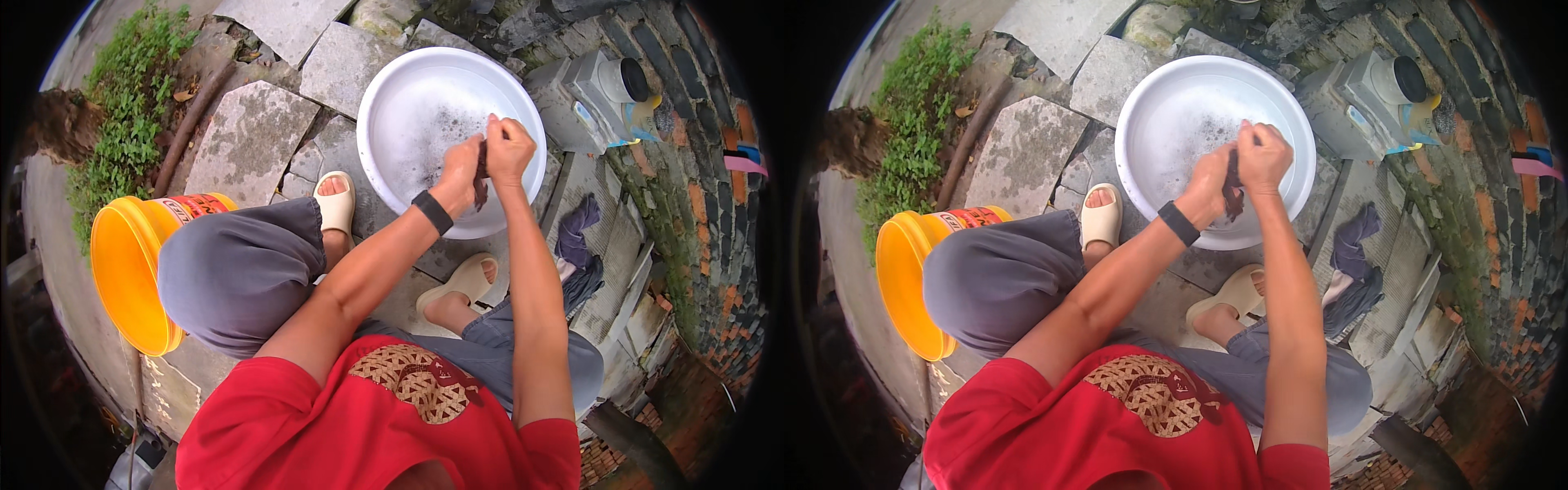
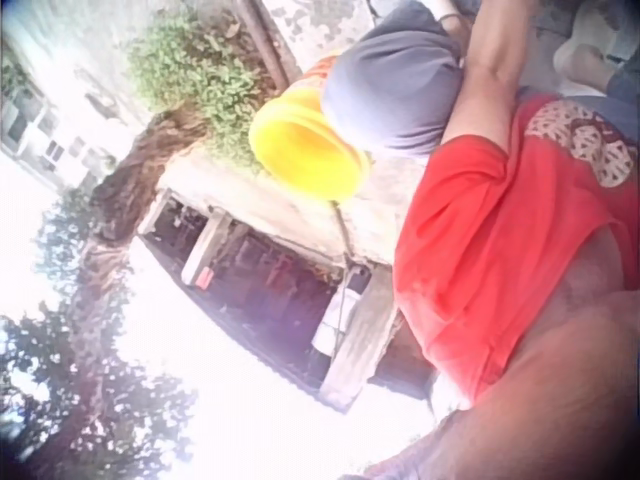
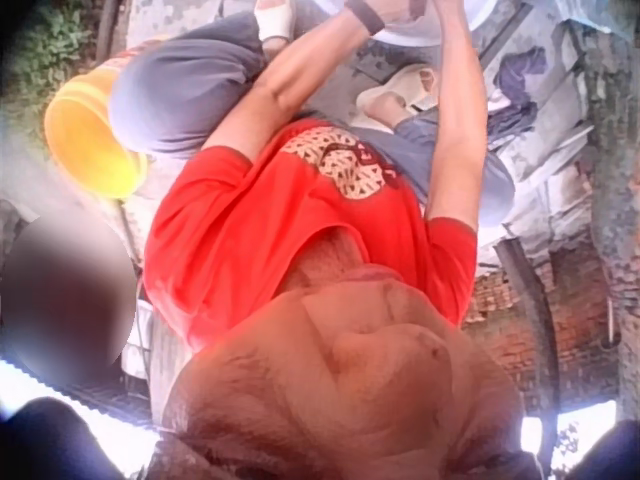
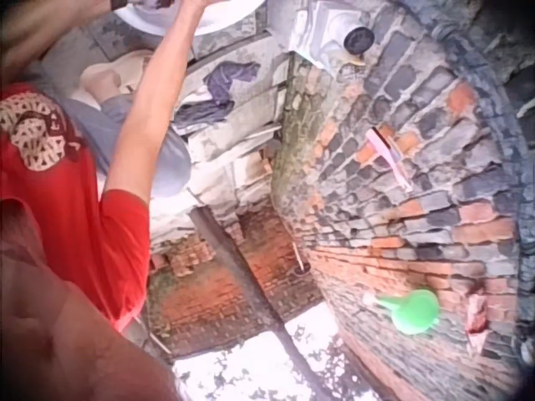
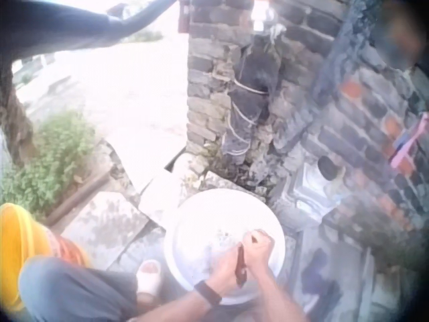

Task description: The person washes a dark garment by hand in a white basin filled with soapy water, repeatedly scrubbing, wringing, and rinsing it. They then transfer the garment to a yellow bucket and continue wringing it out before returning it to the basin for further washing.

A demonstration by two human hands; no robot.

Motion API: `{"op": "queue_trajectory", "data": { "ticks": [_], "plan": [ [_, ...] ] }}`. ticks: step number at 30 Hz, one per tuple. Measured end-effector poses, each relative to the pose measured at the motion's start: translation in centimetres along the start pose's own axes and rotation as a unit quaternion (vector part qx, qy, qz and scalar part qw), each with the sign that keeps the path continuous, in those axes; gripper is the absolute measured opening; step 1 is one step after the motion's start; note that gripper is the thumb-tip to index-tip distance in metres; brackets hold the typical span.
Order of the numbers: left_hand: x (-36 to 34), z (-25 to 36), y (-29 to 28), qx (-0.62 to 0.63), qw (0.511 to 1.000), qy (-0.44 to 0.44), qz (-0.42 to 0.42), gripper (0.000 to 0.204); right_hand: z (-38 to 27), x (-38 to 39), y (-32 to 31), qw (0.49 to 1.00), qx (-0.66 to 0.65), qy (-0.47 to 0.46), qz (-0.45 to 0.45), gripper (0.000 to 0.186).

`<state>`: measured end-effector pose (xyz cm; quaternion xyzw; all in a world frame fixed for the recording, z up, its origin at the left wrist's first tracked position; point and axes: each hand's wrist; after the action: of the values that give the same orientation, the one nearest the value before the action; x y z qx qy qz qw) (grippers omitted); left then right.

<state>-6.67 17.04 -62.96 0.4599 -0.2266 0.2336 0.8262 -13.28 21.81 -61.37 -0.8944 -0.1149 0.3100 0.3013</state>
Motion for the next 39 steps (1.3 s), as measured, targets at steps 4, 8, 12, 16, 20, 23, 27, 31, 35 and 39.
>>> {"op": "queue_trajectory", "data": {
  "ticks": [4,8,12,16,20,23,27,31,35,39],
  "plan": [
    [2.4,2.9,2.2,0.087,0.992,-0.042,0.083,0.017,-2.2,-0.4,-0.7,0.999,-0.033,-0.025,-0.003,0.021],
    [-1.7,1.5,-2.8,0.008,0.997,0.079,-0.023,0.024,-5.4,1.5,0.8,0.988,-0.102,-0.114,-0.033,0.019],
    [1.8,3.4,0.6,0.031,0.992,-0.106,0.062,0.035,1.6,-0.7,-0.4,0.979,-0.095,0.181,0.001,0.026],
    [2.3,5.0,1.5,0.13,0.987,-0.08,0.053,0.049,2.6,-0.6,-0.9,0.967,-0.153,0.191,0.078,0.024],
    [-1.5,4.0,-3.2,0.246,0.953,-0.111,-0.134,0.043,-4.9,1.5,-0.1,0.983,-0.156,-0.07,-0.065,0.012],
    [-1.9,1.3,-5.5,0.232,0.953,-0.084,-0.178,0.029,-6.5,2.5,1.3,0.976,-0.102,-0.177,-0.073,0.018],
    [3.0,2.0,1.3,0.009,0.996,-0.08,0.048,0.022,-1.2,-0.7,-0.6,0.999,0.002,-0.006,-0.035,0.024],
    [0.3,1.6,-0.5,0.184,0.983,-0.019,0.011,0.021,-5.8,0.7,-0.5,0.993,-0.086,-0.067,-0.044,0.021],
    [0.9,3.0,-0.1,0.042,0.998,0.003,0.047,0.024,-4.7,0.8,-0.8,0.982,-0.171,-0.071,-0.034,0.023],
    [2.3,6.0,1.5,-0.11,0.99,-0.077,0.032,0.044,0.4,-2.7,-3.4,0.992,0.107,-0.06,-0.022,0.023]
  ]
}}
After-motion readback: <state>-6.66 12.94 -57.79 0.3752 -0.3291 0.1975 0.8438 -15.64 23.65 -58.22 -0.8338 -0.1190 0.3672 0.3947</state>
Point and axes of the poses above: each hand's wrist, its own x-axis away from the middle knuckle, its own y-axis out of the palm, z = x × y, and after that the axes turned 6 degrees about -y, right-handed
